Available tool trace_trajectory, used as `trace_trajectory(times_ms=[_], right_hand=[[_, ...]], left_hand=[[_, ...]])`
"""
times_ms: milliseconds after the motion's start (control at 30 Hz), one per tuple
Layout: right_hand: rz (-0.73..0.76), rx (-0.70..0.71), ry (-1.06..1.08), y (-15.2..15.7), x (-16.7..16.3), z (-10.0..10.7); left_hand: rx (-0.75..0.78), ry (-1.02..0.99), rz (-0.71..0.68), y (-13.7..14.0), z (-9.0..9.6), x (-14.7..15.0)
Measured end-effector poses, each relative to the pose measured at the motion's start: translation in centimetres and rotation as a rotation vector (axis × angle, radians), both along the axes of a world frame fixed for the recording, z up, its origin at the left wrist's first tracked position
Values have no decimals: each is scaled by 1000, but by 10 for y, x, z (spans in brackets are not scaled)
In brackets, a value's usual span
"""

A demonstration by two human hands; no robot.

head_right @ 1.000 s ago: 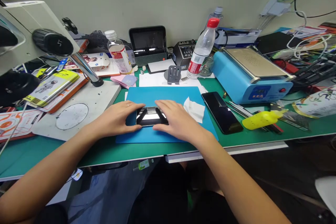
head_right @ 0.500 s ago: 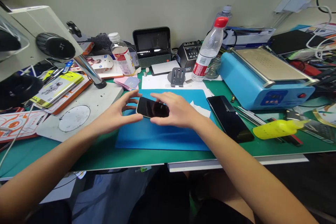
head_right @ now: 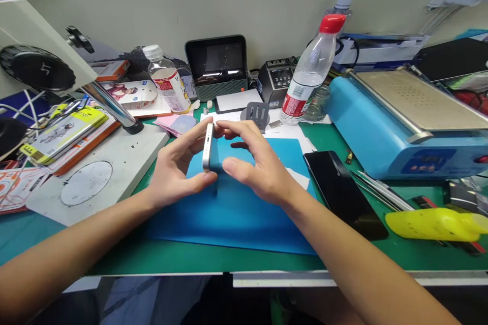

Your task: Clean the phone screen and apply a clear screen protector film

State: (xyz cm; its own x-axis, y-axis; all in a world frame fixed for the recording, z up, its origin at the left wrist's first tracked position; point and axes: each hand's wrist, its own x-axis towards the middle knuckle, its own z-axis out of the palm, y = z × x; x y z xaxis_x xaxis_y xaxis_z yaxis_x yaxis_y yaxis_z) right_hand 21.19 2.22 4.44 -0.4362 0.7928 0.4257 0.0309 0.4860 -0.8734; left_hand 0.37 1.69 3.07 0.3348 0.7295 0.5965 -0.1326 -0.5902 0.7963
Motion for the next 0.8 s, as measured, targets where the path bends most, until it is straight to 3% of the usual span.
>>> trace_trajectory(times_ms=[167, 367, 567, 800], right_hand=[[-17, -25, 40, -9, -3, 8], [181, -227, 42, 1, -16, 29], [214, -150, 20, 2, -15, 25], [121, -63, -33, -13, -13, 16]], left_hand=[[46, -51, 66, -4, -14, 4], [125, -74, 29, -3, -21, 1], [165, -25, 63, -3, -28, 0], [206, 37, 105, -7, -33, 3]])
